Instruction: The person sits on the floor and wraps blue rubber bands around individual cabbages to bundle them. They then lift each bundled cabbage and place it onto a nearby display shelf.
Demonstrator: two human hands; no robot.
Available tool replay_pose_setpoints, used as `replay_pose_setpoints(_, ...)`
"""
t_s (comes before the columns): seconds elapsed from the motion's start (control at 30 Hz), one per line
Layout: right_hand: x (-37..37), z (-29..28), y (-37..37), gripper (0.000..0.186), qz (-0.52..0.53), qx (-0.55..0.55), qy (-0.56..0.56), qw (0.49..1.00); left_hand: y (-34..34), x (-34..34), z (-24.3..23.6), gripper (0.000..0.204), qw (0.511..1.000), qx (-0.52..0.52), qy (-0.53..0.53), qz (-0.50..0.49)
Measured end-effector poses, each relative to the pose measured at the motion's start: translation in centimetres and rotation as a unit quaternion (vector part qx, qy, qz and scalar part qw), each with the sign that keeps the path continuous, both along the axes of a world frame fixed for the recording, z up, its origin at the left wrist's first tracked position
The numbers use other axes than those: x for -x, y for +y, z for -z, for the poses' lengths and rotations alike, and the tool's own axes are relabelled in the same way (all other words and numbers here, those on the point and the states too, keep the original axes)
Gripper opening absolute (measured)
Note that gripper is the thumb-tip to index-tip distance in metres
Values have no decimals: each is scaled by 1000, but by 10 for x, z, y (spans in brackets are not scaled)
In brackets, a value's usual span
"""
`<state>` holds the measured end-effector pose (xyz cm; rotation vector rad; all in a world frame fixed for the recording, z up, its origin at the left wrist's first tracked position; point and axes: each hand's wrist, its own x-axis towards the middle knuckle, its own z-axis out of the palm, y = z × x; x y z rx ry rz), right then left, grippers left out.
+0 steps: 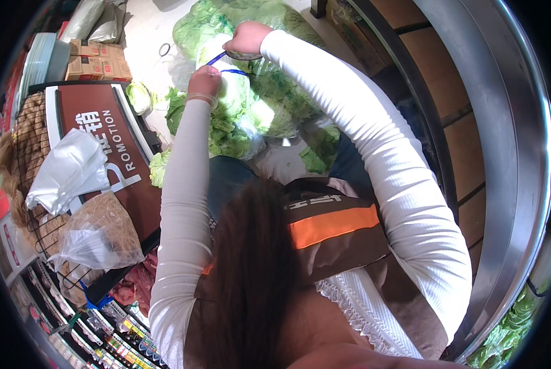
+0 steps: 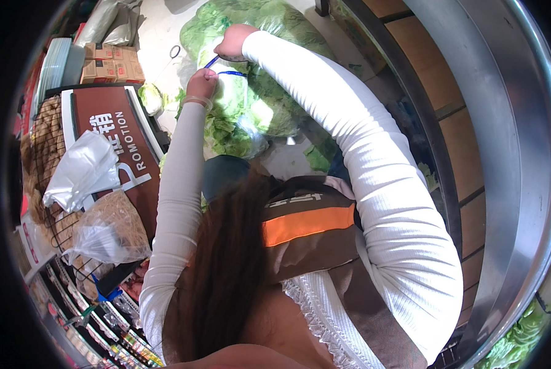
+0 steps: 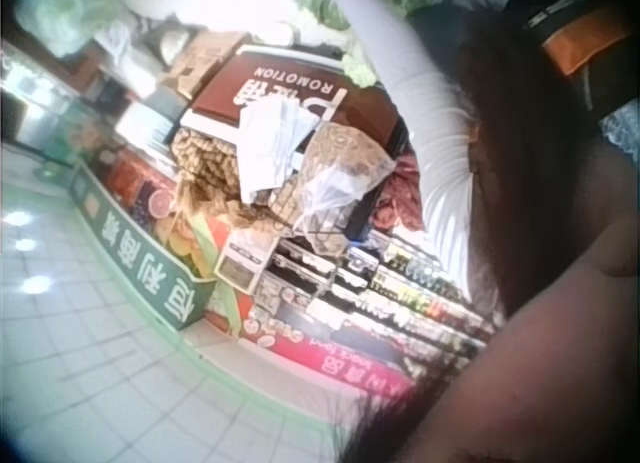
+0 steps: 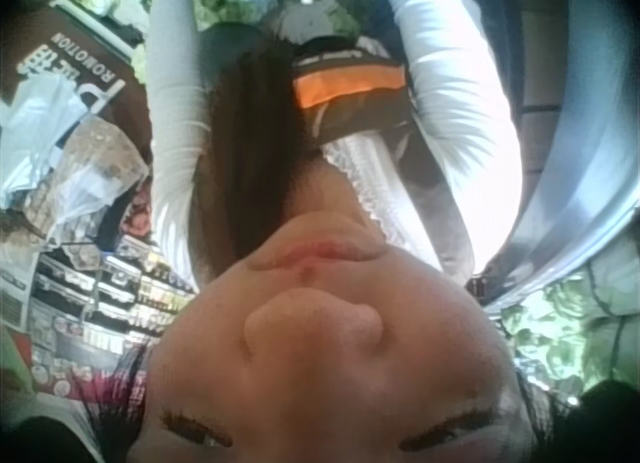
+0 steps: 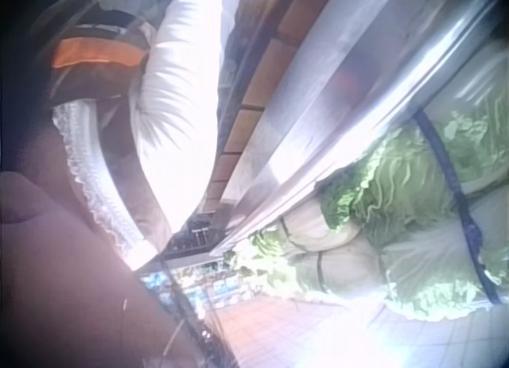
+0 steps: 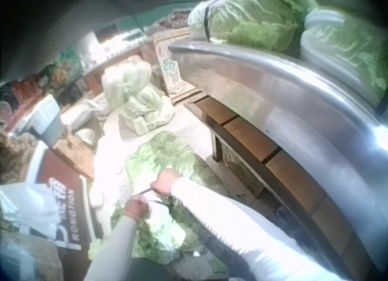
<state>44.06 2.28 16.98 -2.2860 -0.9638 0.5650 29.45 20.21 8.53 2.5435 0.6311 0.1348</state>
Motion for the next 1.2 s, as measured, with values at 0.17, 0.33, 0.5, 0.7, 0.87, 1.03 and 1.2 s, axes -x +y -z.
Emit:
replay_pose_setpoints(0.17, 2, 3, -3, 55, 7, -13, -15, 1000, 11, -13, -4, 18, 995, 40, 95, 4)
replay_pose_setpoints(0.33, 3, 2, -5, 55, 4, 4, -7, 1000, 14, -25, -20, 17, 988, -13, 138, 65)
replay_pose_setpoints(0.5, 0, -2, -3, 55, 9, 16, 14, 1000, 16, -19, -26, 16, 993, 84, 70, 41)
replay_pose_setpoints(0.7, -2, -3, -2, 54, 15, 12, 16, 1000, 27, -17, -10, 21, 949, 315, -16, -19)
replay_pose_setpoints(0.87, -1, -4, -2, 53, -2, 16, 18, 1000, 43, -24, -10, 29, 917, 395, 45, -38)
replay_pose_setpoints(1.03, -3, -2, -1, 53, 2, 10, 16, 1000, 39, -25, -14, 27, 956, 273, 57, 89)
replay_pose_setpoints(1.2, -5, 5, 1, 49, 18, -11, 5, 1000, 33, -20, -15, 25, 968, 239, 73, 24)
